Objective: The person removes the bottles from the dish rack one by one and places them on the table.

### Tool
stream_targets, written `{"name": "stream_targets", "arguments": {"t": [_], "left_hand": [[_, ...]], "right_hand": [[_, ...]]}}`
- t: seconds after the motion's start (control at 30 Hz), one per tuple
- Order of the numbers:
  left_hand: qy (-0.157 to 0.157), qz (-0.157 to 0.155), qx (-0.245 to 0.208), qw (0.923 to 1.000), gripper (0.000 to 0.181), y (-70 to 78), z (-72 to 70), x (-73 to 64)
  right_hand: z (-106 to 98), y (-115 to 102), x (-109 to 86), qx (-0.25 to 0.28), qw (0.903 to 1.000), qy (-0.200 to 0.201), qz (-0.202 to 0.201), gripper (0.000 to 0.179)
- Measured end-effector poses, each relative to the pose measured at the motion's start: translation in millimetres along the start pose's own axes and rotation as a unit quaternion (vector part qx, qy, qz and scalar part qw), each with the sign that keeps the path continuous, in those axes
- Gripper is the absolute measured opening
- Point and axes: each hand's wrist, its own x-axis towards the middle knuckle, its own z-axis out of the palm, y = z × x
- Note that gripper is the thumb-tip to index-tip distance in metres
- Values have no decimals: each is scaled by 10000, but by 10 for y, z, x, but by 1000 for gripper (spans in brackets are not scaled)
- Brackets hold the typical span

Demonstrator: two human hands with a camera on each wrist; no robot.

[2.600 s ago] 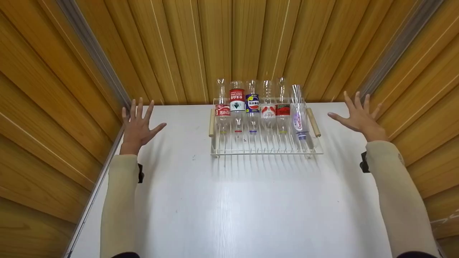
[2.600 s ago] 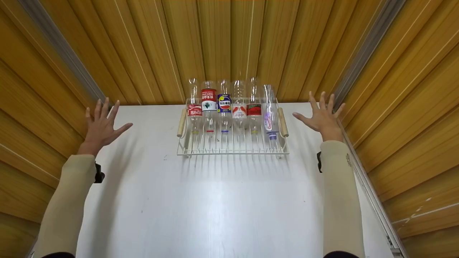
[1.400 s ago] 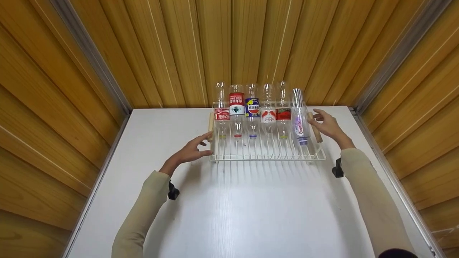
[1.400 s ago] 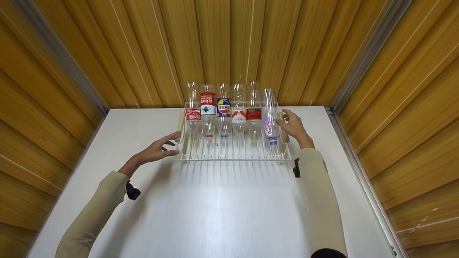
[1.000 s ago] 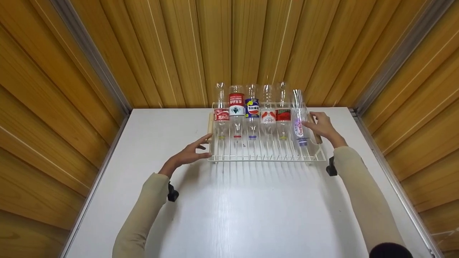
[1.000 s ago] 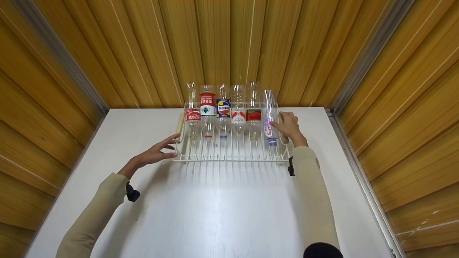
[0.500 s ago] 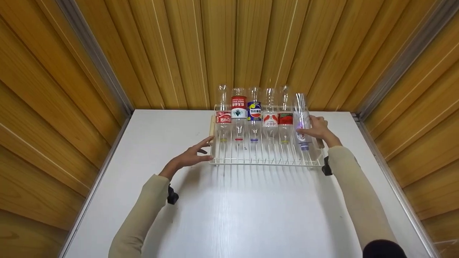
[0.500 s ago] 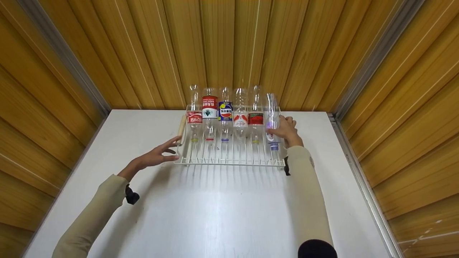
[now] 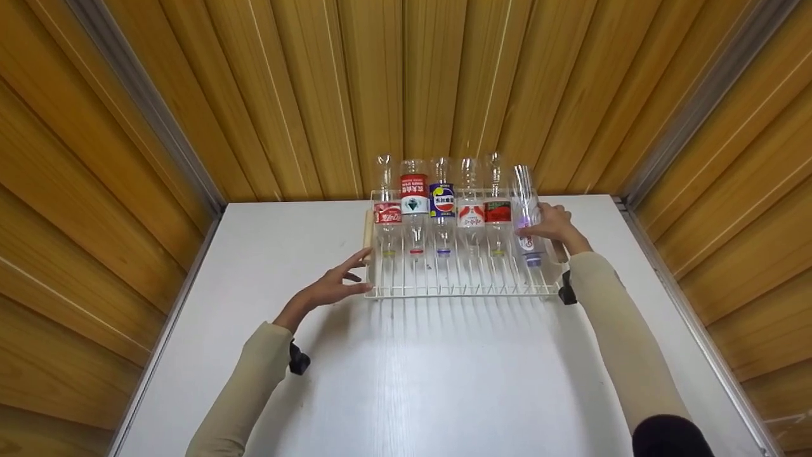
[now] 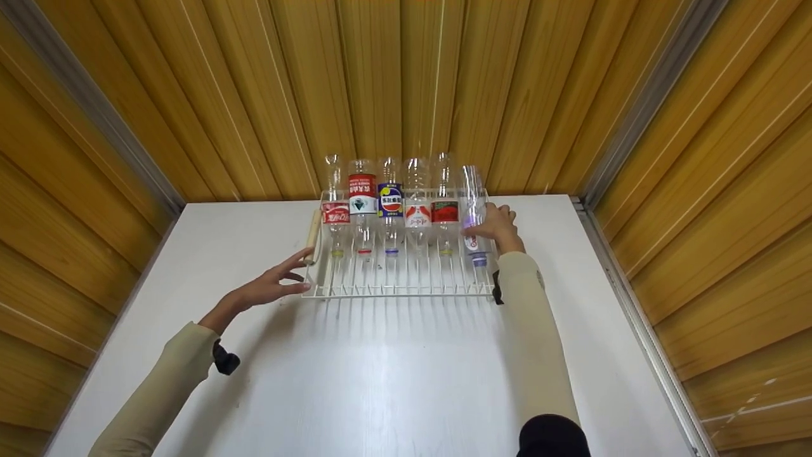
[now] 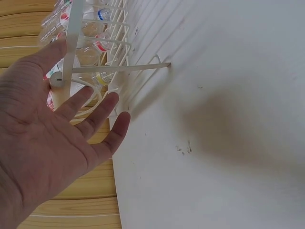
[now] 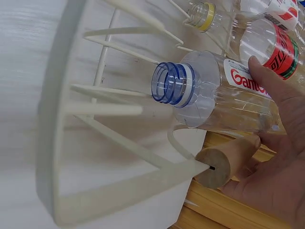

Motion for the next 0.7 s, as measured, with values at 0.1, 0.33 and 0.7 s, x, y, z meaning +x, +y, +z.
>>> {"name": "stream_targets", "arguments": {"t": [0.1, 0.33, 0.7], "left_hand": [[13, -13, -39, 10000, 84, -11, -7, -15], [27, -89, -30, 10000, 84, -4, -6, -15], [46, -121, -50, 9999, 85, 6, -2, 4]], "right_hand": [[23, -6, 41, 179, 9997, 158, -9, 94], [61, -28, 63, 1204, 9915, 491, 18, 94], [86, -63, 101, 2156, 9729, 839, -23, 94]]}}
